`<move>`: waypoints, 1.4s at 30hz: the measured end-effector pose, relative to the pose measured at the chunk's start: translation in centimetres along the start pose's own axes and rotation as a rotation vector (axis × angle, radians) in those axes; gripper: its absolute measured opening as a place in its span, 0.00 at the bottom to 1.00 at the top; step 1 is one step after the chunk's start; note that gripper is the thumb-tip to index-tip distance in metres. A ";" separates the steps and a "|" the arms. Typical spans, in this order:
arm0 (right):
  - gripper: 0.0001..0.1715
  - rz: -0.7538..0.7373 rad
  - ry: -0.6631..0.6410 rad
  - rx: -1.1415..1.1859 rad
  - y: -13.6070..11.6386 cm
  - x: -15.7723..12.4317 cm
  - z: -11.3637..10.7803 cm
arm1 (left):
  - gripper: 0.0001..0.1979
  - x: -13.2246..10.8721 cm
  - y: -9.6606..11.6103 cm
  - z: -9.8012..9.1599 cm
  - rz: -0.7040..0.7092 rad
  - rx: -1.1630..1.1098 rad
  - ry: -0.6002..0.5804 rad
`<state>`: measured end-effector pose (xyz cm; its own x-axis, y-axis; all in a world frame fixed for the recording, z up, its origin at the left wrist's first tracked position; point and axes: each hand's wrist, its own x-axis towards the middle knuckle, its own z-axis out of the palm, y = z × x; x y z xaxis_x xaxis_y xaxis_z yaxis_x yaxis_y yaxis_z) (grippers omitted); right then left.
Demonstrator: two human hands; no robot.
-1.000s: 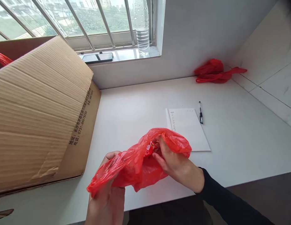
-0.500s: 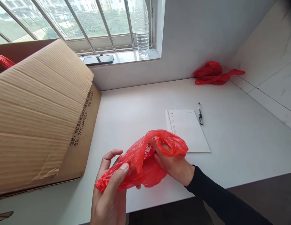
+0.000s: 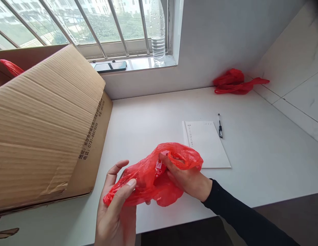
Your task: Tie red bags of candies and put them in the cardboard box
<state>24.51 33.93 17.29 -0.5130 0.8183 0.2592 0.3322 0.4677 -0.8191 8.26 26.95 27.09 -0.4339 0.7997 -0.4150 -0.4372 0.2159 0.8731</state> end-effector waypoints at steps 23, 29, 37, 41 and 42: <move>0.23 0.168 -0.081 -0.263 -0.6 -1.4 -0.6 | 0.21 0.3 0.2 -0.9 0.023 -0.019 0.078; 0.16 0.230 0.034 -0.186 -3.4 -1.1 -2.2 | 0.23 0.4 0.2 -1.0 0.007 -0.058 0.105; 0.22 0.208 -0.193 -0.221 -2.8 -1.7 -3.2 | 0.20 -0.1 0.5 -1.0 0.026 0.015 0.026; 0.22 0.219 -0.128 -0.435 -1.8 -0.9 -3.3 | 0.21 -0.8 0.3 -0.6 0.006 0.069 -0.002; 0.21 0.193 -0.119 -0.454 -1.7 -0.7 -3.3 | 0.21 -1.0 0.2 -0.4 0.007 0.072 0.002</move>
<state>26.88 33.64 20.17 -0.4862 0.8728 0.0432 0.7268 0.4314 -0.5345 8.27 25.98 27.55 -0.4386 0.8000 -0.4094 -0.3763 0.2502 0.8921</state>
